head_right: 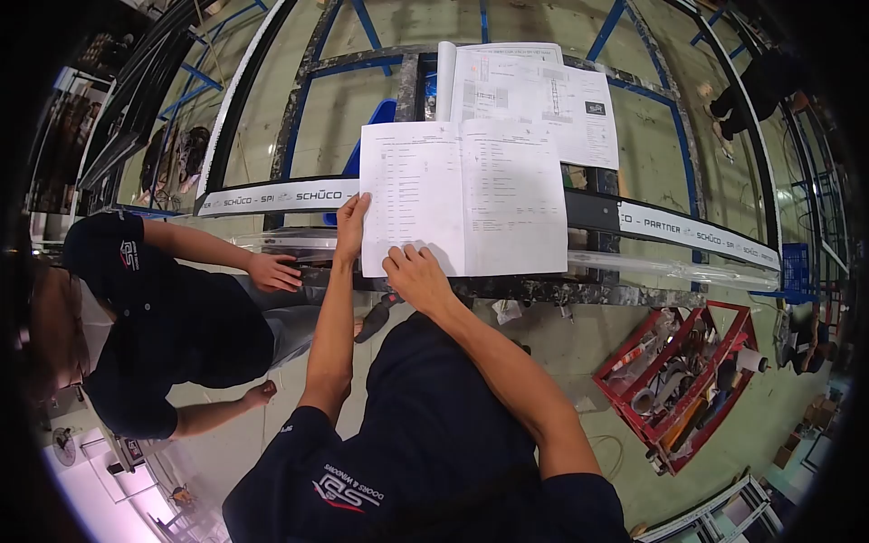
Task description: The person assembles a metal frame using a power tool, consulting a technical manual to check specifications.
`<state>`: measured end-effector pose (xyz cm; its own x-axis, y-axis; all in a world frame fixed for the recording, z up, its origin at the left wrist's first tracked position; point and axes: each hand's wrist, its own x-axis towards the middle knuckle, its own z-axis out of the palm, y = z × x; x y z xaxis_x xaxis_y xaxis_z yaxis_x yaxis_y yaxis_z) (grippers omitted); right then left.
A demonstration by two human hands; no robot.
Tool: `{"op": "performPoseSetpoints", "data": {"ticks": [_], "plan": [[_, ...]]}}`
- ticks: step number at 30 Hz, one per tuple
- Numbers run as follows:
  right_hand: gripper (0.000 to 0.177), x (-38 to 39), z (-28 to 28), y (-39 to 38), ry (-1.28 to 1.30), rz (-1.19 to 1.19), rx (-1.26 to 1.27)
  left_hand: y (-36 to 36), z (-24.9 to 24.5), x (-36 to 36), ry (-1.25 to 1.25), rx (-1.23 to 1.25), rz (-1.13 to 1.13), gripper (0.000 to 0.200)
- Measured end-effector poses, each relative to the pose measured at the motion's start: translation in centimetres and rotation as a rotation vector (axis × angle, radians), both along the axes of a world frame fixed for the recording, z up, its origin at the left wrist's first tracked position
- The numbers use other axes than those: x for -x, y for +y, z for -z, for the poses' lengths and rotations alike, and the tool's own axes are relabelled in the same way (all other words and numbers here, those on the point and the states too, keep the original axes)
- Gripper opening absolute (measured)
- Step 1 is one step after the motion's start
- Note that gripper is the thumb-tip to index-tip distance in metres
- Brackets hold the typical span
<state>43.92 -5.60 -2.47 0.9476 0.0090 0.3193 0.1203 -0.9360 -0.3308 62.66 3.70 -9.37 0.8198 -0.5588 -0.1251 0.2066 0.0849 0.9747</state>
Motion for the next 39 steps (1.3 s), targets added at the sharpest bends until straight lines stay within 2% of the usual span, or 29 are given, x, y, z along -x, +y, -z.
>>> {"op": "performPoseSetpoints", "data": {"ticks": [6,8,9,11,12,13,15,17,18,20,23,39], "plan": [[0.024,-0.7,0.4,0.5,-0.083,0.013,-0.076,0.0,-1.2,0.1,0.058,-0.06,-0.037,0.045],[0.02,0.0,0.6,0.6,-0.073,0.059,-0.168,-0.6,-1.8,0.5,0.089,0.021,-0.096,0.051],[0.017,0.5,-0.1,0.3,-0.164,0.196,-0.389,-0.9,-1.7,0.7,0.112,0.06,-0.126,0.055],[0.01,3.1,-2.9,-1.7,-0.252,0.49,-0.772,0.3,-0.1,-0.4,-0.184,-0.21,0.009,0.053],[0.008,4.9,-2.7,-3.6,-0.328,0.667,-0.658,0.1,-1.0,0.1,-0.136,-0.174,0.005,0.053],[0.007,7.3,-1.4,-5.4,-0.26,0.89,-0.802,-0.1,-1.9,0.6,-0.089,-0.138,-0.001,0.054],[0.009,11.6,1.2,-9.1,-0.338,1.076,-1.159,0.0,-0.6,0.3,-0.18,-0.086,-0.025,0.031],[0.009,14.8,3.3,-11.3,-0.292,1.16,-1.204,-0.6,0.1,0.4,-0.359,-0.088,-0.018,0.016],[0.009,15.3,4.0,-11.5,-0.319,1.134,-1.237,-0.5,-0.4,0.5,-0.309,-0.168,-0.017,0.012],[0.01,15.3,5.0,-11.2,-0.366,1.075,-1.312,-0.7,-0.5,0.6,-0.349,-0.13,-0.005,0.015],[0.009,14.8,5.3,-10.8,-0.419,1.134,-1.406,-0.9,-0.8,0.9,-0.313,-0.156,-0.013,0.019],[0.014,15.6,5.6,-10.8,-0.354,1.1,-1.47,-1.0,-1.3,0.9,-0.317,-0.169,-0.034,0.019]]}}
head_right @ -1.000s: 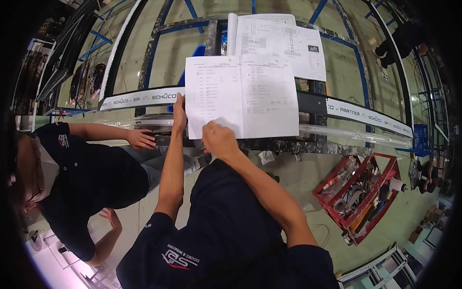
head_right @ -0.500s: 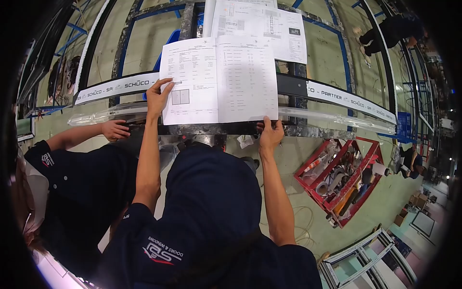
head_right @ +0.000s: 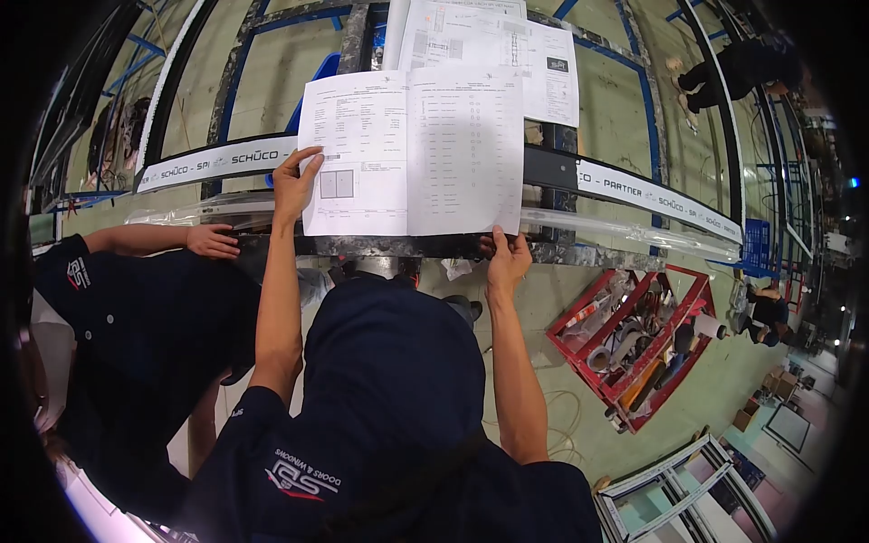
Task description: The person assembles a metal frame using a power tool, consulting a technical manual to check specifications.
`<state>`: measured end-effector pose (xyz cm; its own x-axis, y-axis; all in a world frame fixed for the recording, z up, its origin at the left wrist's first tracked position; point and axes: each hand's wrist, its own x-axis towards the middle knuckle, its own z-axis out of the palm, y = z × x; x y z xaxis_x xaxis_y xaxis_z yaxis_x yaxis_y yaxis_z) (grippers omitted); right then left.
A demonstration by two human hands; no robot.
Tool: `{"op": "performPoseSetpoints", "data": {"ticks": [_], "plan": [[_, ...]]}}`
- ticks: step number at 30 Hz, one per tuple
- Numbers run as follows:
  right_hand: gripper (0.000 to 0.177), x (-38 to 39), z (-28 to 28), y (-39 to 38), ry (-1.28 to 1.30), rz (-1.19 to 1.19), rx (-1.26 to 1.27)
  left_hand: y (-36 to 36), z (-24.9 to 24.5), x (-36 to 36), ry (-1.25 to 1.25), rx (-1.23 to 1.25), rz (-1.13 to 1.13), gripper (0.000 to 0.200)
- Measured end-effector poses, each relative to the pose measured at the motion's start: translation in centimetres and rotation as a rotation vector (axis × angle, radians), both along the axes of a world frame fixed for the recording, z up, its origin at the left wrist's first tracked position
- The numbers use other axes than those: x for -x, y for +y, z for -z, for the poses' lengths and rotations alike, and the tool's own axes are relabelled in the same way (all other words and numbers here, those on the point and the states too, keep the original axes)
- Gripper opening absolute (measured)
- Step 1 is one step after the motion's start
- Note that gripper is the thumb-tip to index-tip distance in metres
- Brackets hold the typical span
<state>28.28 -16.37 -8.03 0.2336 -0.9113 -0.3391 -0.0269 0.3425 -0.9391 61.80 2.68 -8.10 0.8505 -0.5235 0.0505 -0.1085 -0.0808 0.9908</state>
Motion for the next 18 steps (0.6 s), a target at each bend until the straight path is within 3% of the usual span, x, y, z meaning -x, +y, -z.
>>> {"op": "performPoseSetpoints", "data": {"ticks": [18], "plan": [[0.014,-0.07,-0.34,-0.39,-0.04,0.037,-0.082,0.4,-0.28,-0.23,0.089,0.005,0.046,0.021]]}}
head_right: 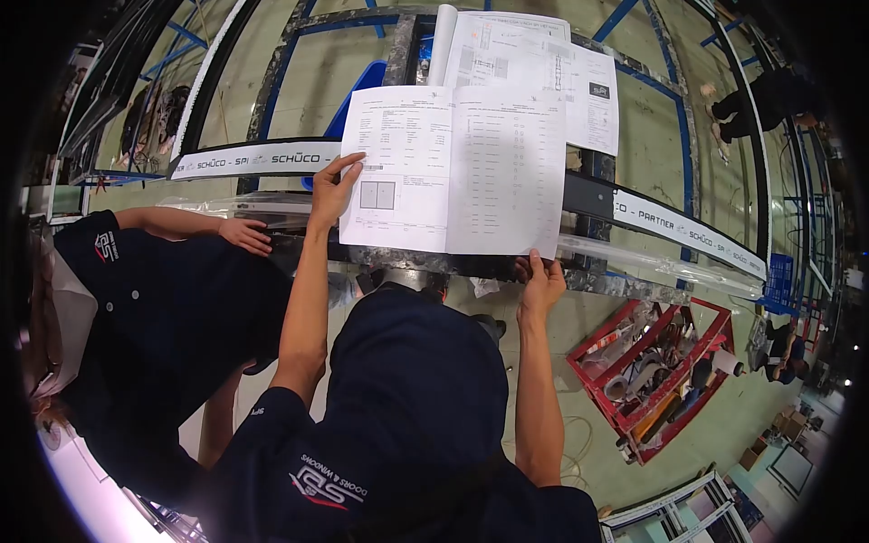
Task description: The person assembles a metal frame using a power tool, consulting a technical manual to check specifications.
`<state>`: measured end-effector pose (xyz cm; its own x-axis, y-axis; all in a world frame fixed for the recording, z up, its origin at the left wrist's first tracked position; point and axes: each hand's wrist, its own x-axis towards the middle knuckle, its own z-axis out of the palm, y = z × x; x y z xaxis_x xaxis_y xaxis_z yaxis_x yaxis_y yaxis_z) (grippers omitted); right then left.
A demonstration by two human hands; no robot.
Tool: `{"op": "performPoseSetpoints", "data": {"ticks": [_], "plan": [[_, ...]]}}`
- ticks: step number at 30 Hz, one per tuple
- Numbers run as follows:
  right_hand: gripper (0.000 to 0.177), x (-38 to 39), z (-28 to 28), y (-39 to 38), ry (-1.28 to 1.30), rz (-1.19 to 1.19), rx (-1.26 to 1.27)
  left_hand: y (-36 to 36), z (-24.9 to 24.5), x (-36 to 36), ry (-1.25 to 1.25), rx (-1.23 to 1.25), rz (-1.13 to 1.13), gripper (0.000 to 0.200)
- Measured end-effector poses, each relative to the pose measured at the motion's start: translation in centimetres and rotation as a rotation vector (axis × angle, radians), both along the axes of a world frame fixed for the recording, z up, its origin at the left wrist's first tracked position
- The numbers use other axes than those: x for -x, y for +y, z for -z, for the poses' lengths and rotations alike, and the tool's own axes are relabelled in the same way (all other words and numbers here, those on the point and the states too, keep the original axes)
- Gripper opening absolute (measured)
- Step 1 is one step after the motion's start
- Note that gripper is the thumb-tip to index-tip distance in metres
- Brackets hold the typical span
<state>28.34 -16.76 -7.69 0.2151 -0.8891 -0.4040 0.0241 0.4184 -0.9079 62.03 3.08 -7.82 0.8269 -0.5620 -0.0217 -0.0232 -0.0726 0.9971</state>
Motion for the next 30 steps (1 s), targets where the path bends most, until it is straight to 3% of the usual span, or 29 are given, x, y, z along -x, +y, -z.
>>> {"op": "performPoseSetpoints", "data": {"ticks": [6,7,14,17,19,20,22,23,24,26,27,29,30], "plan": [[0.014,0.2,0.3,-0.7,-0.002,0.008,0.004,0.1,-0.5,0.1,-0.022,-0.052,-0.007,0.022],[0.014,0.2,0.5,-0.6,-0.002,0.001,0.008,0.2,-0.5,0.0,-0.134,-0.05,0.018,0.022],[0.013,0.0,-0.5,-0.5,0.005,-0.001,0.003,0.3,0.2,-0.3,0.032,0.024,0.025,0.023],[0.012,-1.6,-2.6,0.9,0.133,0.067,0.309,0.2,0.1,-0.2,-0.003,0.022,0.004,0.023],[0.018,-5.6,-8.1,4.8,0.19,-0.081,0.509,-0.1,-0.1,0.0,-0.029,0.072,-0.006,0.022],[0.031,-7.1,-8.9,6.6,0.352,-0.289,0.722,0.0,-0.1,0.0,-0.028,0.052,-0.019,0.022],[0.022,-10.3,-9.8,9.3,0.314,-0.851,0.939,0.1,0.0,-0.2,-0.031,0.022,-0.026,0.022],[0.019,-12.0,-10.3,10.6,0.228,-1.115,1.012,0.0,-0.1,0.0,0.093,0.129,-0.053,0.032],[0.018,-13.0,-9.3,11.1,0.119,-1.312,0.923,0.3,-0.7,-0.3,0.332,0.154,-0.011,0.043],[0.017,-13.9,-9.1,10.5,0.073,-1.328,0.866,-0.6,-2.3,0.7,0.476,0.328,-0.037,0.049],[0.017,-14.5,-8.9,10.3,0.039,-1.346,0.833,-0.6,-2.0,0.5,0.475,0.334,-0.046,0.043],[0.019,-14.5,-7.7,7.6,0.11,-1.073,0.986,-0.2,0.1,-0.4,0.302,0.164,-0.068,0.036],[0.022,-14.4,-6.7,5.9,0.267,-0.995,1.038,0.0,1.0,-0.6,0.22,0.074,-0.077,0.033]]}}
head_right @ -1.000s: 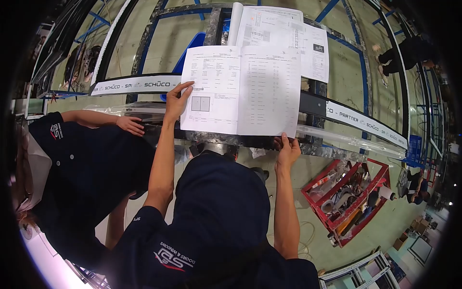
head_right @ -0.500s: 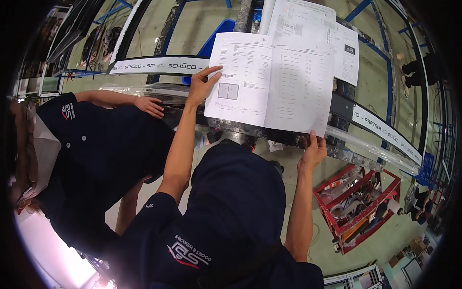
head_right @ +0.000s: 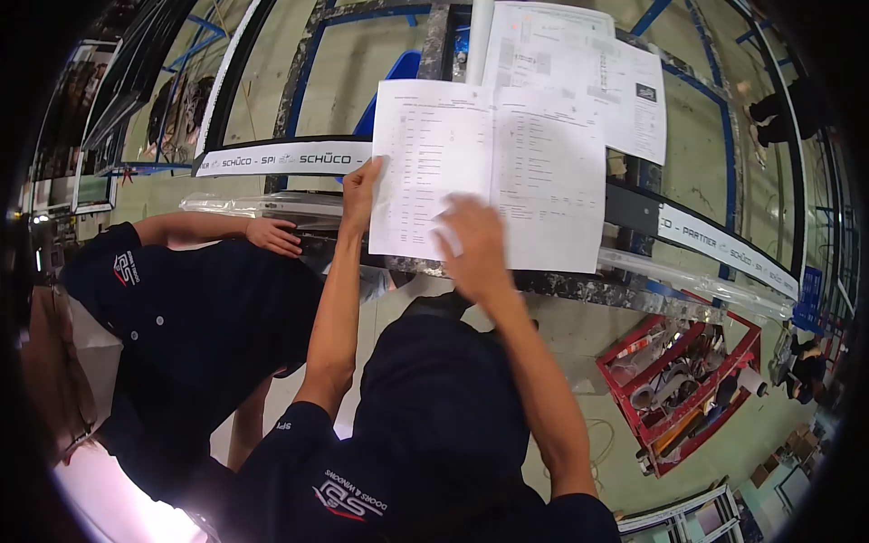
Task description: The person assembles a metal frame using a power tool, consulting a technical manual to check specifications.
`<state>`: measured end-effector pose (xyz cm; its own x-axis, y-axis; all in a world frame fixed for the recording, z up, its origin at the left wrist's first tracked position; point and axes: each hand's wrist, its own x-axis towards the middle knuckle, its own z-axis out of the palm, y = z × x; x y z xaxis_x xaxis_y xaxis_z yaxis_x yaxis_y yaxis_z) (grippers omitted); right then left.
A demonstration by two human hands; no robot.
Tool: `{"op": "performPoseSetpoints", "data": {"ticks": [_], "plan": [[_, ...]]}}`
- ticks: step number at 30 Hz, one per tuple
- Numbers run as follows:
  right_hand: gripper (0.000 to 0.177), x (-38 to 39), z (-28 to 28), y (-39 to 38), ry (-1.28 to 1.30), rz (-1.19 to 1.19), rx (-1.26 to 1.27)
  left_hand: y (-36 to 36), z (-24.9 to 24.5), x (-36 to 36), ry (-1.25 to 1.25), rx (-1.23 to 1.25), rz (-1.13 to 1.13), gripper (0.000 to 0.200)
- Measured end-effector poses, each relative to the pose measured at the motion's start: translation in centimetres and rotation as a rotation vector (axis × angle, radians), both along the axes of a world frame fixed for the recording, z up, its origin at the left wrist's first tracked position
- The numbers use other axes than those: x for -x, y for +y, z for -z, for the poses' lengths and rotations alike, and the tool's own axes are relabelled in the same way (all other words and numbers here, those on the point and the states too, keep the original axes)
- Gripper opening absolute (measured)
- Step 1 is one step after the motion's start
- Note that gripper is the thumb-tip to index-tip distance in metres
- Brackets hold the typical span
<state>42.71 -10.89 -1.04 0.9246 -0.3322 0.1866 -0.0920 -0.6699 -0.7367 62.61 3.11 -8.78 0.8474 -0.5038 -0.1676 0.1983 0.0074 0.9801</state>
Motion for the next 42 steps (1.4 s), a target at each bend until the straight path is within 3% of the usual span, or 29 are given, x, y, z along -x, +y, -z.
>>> {"op": "performPoseSetpoints", "data": {"ticks": [2,6,27,30,32,34,36,42], "plan": [[0.027,0.9,1.7,-3.9,0.174,0.128,0.177,-0.5,-1.6,0.5,0.017,-0.031,-0.021,0.024],[0.038,1.6,1.0,-7.3,0.198,0.034,0.272,-0.6,-1.4,0.6,0.005,-0.018,-0.031,0.024],[0.043,1.1,2.4,-5.7,0.275,0.084,0.223,-0.3,-1.2,0.4,0.041,-0.06,-0.044,0.026],[0.049,1.0,1.3,-4.2,0.327,0.091,0.435,-0.2,-1.6,0.4,0.029,-0.126,-0.063,0.026],[0.055,1.4,-0.3,-1.5,0.395,0.014,0.509,-0.4,-1.7,0.5,-0.024,-0.167,-0.094,0.026],[0.058,2.3,-0.1,0.9,0.37,-0.096,0.321,-0.2,-1.7,0.4,0.037,-0.153,-0.058,0.028],[0.061,1.8,-1.9,2.3,0.404,-0.186,0.315,-0.2,-2.2,0.4,0.091,-0.157,-0.035,0.03],[0.064,0.3,-2.9,-1.6,0.106,0.431,0.001,-0.2,-1.6,0.3,0.123,-0.143,-0.068,0.033]]}}
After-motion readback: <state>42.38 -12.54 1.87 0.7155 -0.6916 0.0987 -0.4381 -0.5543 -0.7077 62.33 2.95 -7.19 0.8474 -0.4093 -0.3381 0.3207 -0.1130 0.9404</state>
